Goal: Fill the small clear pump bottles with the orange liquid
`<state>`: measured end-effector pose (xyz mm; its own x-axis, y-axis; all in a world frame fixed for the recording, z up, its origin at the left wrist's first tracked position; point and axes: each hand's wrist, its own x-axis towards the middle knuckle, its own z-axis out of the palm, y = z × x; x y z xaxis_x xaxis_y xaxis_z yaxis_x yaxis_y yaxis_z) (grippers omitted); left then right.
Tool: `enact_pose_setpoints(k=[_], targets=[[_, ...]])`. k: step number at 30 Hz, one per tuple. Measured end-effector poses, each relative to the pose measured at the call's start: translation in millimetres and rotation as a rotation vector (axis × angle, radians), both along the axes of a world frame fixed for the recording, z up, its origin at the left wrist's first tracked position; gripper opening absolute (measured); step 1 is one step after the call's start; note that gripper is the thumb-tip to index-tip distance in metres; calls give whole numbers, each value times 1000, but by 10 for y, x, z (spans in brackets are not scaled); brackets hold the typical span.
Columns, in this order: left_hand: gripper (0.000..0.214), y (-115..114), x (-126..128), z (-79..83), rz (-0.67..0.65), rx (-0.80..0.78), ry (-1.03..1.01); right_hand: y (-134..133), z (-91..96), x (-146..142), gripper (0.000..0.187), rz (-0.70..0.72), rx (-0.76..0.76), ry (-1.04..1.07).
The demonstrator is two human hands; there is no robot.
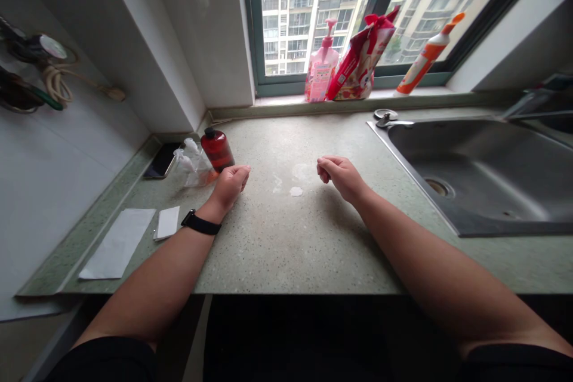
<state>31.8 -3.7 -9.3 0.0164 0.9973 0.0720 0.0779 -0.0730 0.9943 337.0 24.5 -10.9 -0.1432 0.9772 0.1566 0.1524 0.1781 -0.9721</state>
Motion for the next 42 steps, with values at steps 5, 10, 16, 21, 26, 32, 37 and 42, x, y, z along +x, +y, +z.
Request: enact_pose_setpoints(k=[5,10,16,21,26,32,37,42], targets=[[49,-9,5,-9,-31,2,15,-4,16,2,42,3,-6,-20],[49,-11,11,-8,-33,2,14,0,2,4,41,5,-10,-25],[52,-7,10,-19,-42,-11,5,9,-24,-5,42,8,-15,-18],[52,-5,9,-21,-55,-14,-24,5,-15,-13,43,7,-18,-16],[52,-17,15,3,-70,-11,-32,3,-12,-22,44,3,-23,-9],[52,-47,8,34,-97,-4,-39,-5,-8,-26,43,9,-29,-7],[53,-37,9,34,-113,4,-32,-25,6,-42,45,21,-30,-21],[52,-30,-17,35,-134,52,-5,-40,14,-59,51,24,-34,-33]])
